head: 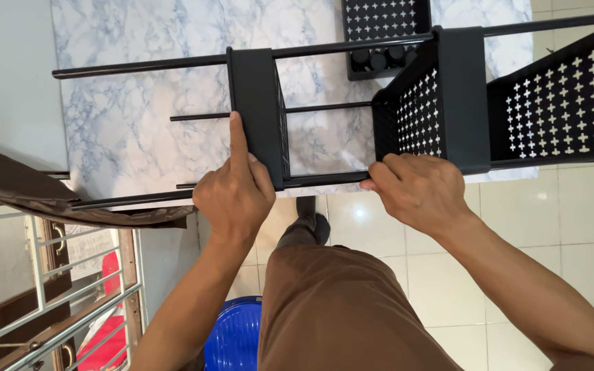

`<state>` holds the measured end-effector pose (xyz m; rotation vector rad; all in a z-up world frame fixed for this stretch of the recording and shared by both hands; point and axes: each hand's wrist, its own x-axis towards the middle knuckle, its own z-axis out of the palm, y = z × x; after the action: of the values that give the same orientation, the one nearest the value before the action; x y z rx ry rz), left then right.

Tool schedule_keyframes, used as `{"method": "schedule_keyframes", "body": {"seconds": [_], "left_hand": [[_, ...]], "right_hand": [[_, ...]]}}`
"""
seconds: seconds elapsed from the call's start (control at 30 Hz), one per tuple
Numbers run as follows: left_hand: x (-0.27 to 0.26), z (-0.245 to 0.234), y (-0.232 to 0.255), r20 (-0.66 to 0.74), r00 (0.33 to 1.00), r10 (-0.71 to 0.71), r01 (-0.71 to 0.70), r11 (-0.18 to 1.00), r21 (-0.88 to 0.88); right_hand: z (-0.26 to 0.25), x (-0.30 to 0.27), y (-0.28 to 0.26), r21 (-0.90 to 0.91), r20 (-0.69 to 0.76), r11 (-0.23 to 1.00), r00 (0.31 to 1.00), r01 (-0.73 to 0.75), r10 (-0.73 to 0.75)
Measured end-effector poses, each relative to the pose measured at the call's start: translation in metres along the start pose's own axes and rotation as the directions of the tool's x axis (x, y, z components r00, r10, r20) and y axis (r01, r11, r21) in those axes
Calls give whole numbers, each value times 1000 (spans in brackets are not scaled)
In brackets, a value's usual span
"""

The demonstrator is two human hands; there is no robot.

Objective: The person assembles a black metal shelving unit by inserting vertical rods into a frame and then attaching a perforated tray. They handle the tray and small black caps, placing the caps on the tray and positioning the tray onto the assembled frame.

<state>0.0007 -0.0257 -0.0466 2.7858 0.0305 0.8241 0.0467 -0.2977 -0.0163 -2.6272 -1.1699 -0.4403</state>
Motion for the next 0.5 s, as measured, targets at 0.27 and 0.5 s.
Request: {"method": "schedule_keyframes", "body": {"seconds": [0.27, 0.5], "left_hand": [[2, -3, 0, 44, 999, -9, 9, 1000, -11], [8, -12, 1, 172, 985, -29, 30, 1000, 1]], "right_hand": [[-3, 1, 0, 9, 46, 1000, 999, -19, 19], [-3, 0, -1, -2, 56, 1000, 998, -23, 23]]}}
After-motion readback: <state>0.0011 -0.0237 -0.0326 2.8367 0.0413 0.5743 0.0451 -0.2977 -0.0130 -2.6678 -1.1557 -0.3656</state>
